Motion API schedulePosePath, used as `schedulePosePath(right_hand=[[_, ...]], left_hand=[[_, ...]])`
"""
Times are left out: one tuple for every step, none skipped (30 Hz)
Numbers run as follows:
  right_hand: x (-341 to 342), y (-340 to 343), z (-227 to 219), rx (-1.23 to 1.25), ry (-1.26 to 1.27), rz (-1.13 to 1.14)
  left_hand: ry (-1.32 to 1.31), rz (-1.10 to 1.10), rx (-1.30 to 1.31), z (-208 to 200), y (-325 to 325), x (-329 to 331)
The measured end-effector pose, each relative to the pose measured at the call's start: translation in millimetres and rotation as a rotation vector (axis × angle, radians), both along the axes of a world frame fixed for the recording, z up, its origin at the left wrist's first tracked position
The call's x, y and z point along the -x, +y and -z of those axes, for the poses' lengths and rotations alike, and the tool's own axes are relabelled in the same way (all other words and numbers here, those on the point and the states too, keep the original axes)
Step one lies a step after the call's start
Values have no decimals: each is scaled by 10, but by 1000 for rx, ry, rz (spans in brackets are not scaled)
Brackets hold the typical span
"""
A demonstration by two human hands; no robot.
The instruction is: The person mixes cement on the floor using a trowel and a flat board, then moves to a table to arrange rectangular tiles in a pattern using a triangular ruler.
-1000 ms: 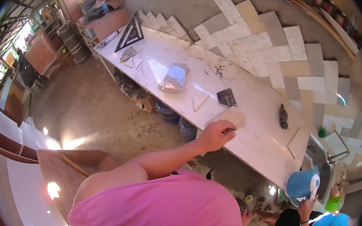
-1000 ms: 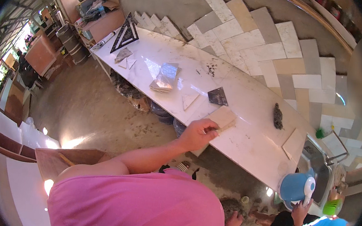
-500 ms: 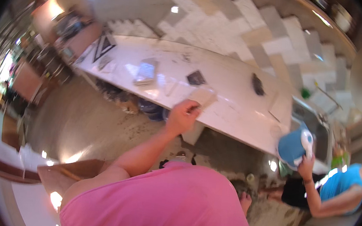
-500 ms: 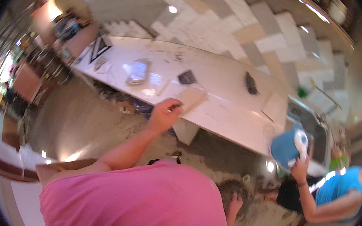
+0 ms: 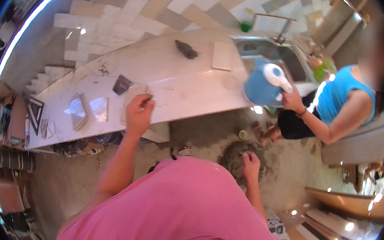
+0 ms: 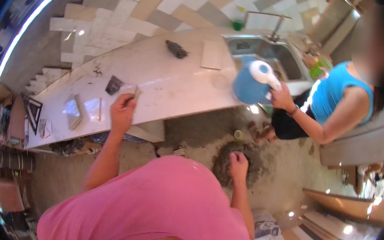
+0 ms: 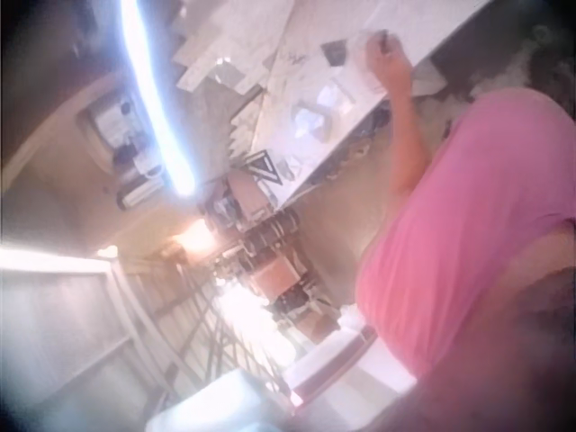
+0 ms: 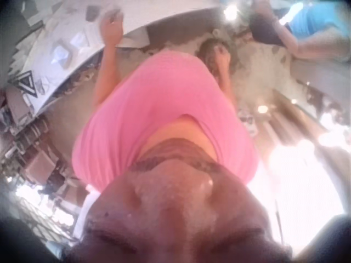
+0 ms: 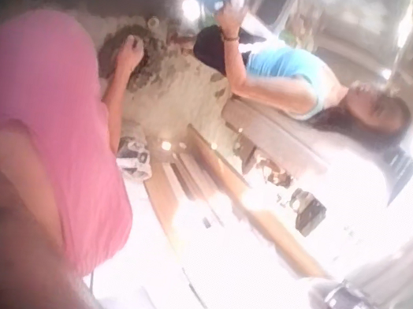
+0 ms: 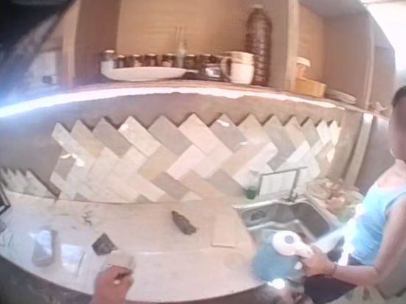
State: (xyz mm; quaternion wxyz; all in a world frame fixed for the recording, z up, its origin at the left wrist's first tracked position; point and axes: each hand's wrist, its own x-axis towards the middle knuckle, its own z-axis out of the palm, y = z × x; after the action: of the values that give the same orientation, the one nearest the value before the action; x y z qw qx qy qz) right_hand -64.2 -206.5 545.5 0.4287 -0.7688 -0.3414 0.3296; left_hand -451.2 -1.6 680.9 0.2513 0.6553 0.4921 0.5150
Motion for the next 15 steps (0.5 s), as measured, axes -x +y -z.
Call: schedulePosePath(right_hand=[[7, 23, -58, -13, -65, -17], [27, 48, -156, -4, -50, -52], [-52, 44, -49, -17, -53, -29], [-81, 57, -24, 29, -34, 26], [-98, 92, -57, -8, -23, 26], [-49, 147, -200, 5, -26, -1], [5, 192, -367, 20, -42, -11], [32, 268, -400, 12, -22, -28], [71, 355, -416, 6, -1, -44], [103, 438, -437, 1, 21, -49], [133, 531, -446, -29, -34, -78], [165, 622, -448, -58, -87, -106], [182, 733, -444, -97, -146, -122], [167, 832, -376, -129, -150, -128], [127, 906, -275, -158, -152, -130]], left_hand=[[11, -21, -14, 97, 89, 30], [-19, -20, 31, 209, 163, 7], [0, -3, 50, 124, 214, -141], [-53, 24, 53, 105, 281, -219], [-83, 43, 5, 44, 325, -310], [-57, 53, 15, 2, 381, -318], [-65, 51, 5, -12, 415, -292], [-71, 54, 1, 30, 422, -285], [-69, 34, 11, 56, 418, -225], [-67, 24, 21, 47, 420, -182], [-64, 17, 34, 56, 420, -134], [-76, 14, 41, 87, 419, -83], [-94, 22, 39, 116, 476, -54], [-101, 26, 35, 121, 523, -1], [-142, 26, 30, 129, 555, 54]])
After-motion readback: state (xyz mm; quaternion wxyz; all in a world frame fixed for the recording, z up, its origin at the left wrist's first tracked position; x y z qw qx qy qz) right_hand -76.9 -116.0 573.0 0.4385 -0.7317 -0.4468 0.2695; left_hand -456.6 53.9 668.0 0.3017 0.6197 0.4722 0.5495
